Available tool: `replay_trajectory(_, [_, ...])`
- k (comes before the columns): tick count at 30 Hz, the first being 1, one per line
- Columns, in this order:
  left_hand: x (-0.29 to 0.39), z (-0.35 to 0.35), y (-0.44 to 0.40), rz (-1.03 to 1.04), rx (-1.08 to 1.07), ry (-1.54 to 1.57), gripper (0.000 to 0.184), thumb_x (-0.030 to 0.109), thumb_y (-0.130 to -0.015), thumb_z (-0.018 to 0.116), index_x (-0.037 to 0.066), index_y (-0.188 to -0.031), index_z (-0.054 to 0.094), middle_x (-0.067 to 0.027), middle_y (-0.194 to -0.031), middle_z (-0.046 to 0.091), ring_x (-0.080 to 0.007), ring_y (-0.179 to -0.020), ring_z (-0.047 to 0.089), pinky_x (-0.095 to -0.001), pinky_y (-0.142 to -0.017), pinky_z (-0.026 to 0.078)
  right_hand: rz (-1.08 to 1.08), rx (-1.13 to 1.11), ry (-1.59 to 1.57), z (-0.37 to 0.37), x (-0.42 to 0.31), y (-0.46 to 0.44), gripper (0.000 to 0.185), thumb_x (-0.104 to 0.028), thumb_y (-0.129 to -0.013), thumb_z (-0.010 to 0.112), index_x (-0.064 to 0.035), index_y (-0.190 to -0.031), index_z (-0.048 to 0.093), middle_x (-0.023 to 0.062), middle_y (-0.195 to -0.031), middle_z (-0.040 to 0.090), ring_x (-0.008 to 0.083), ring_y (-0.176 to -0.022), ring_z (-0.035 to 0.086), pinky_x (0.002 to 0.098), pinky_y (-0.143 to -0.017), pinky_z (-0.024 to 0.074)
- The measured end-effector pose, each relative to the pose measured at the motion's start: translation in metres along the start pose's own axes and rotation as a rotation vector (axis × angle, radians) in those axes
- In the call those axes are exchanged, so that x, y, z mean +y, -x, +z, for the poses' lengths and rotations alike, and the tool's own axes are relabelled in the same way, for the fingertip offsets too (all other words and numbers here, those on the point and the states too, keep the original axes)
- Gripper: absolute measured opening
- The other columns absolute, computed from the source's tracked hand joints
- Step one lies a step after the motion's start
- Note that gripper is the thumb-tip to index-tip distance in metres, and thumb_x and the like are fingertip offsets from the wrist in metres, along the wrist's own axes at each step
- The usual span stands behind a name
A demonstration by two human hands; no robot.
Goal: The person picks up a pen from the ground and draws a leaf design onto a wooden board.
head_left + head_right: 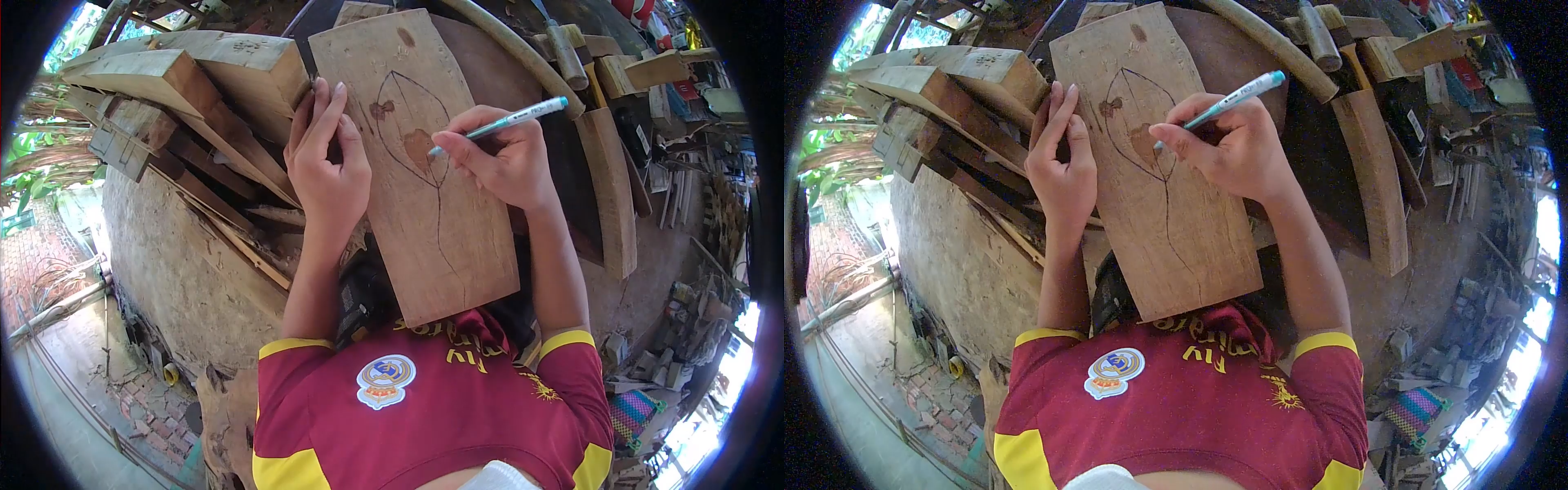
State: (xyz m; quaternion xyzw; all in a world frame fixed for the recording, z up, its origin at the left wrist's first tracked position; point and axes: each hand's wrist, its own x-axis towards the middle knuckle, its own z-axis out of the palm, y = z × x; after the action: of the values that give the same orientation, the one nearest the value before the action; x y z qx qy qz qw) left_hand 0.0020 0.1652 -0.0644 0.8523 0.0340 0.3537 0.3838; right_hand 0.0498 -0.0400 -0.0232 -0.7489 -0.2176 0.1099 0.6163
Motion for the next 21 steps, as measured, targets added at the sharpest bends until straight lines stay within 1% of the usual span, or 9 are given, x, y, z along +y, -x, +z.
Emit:
replay_trajectory(2, [0.001,0.0,-0.001,-0.005,-0.004,-0.011,0.03,0.002,-0.091,0.056,-0.001,-0.118,0.069,-0.0217,-0.128,0.064,-0.0397,-0.121,0.059,-0.0442,-0.1,0.047,0.026,-0.025,0.021,-0.003,-0.004,0.0,0.016,-0.016,-0.088,0.077,-0.0011,-0.086,0.073,-0.0002,-0.068,0.067,0.0041,-0.06,0.061,0.0198,-0.052,0.0452])
replay_trajectory(5, [0.003,-0.001,0.001,-0.014,-0.007,-0.037,0.03,0.002,-0.091,0.056,-0.001,-0.118,0.069,-0.0217,-0.127,0.065,-0.0398,-0.121,0.059,-0.0442,-0.1,0.047,0.007,0.015,-0.004,0.001,0.001,0.0,0.016,-0.016,-0.091,0.075,-0.0007,-0.087,0.071,0.0001,-0.068,0.067,0.0051,-0.061,0.063,0.0196,-0.051,0.047])
replay_trajectory(8, [0.0,0.0,0.0,0.006,-0.003,-0.022,0.029,0.002,-0.091,0.056,-0.002,-0.118,0.069,-0.0226,-0.127,0.064,-0.0402,-0.121,0.059,-0.0443,-0.1,0.047,0.089,0.008,-0.218,-0.008,0.0,-0.001,0.015,-0.015,-0.093,0.071,-0.0008,-0.09,0.07,0.0005,-0.068,0.066,0.0056,-0.062,0.064,0.0189,-0.051,0.0484])
replay_trajectory(11, [-0.001,0.0,-0.001,0.018,-0.008,-0.003,0.029,0.001,-0.091,0.057,-0.003,-0.118,0.068,-0.0237,-0.127,0.064,-0.0407,-0.12,0.059,-0.0446,-0.1,0.047,-0.062,0.14,-0.213,0.001,0.0,-0.013,0.014,-0.014,-0.095,0.068,-0.0009,-0.091,0.068,0.0013,-0.069,0.065,0.0056,-0.062,0.064,0.0183,-0.05,0.0491])
replay_trajectory(15, [0.001,-0.001,-0.001,0.018,-0.016,-0.034,0.029,0.001,-0.091,0.056,-0.004,-0.117,0.068,-0.0244,-0.127,0.064,-0.0413,-0.119,0.059,-0.0449,-0.1,0.048,0.032,0.018,-0.125,0.007,-0.002,-0.02,0.014,-0.014,-0.095,0.067,-0.0006,-0.092,0.068,0.0017,-0.07,0.066,0.0048,-0.061,0.063,0.0189,-0.05,0.0492])
replay_trajectory(21, [0.002,-0.001,-0.001,0.022,-0.018,-0.044,0.029,0.001,-0.091,0.056,-0.003,-0.118,0.068,-0.024,-0.128,0.063,-0.0414,-0.12,0.059,-0.0446,-0.1,0.048,0.008,0.055,-0.095,0.007,0.006,-0.021,0.014,-0.014,-0.094,0.069,-0.0001,-0.092,0.068,0.0013,-0.07,0.066,0.0045,-0.057,0.061,0.0201,-0.048,0.0484])
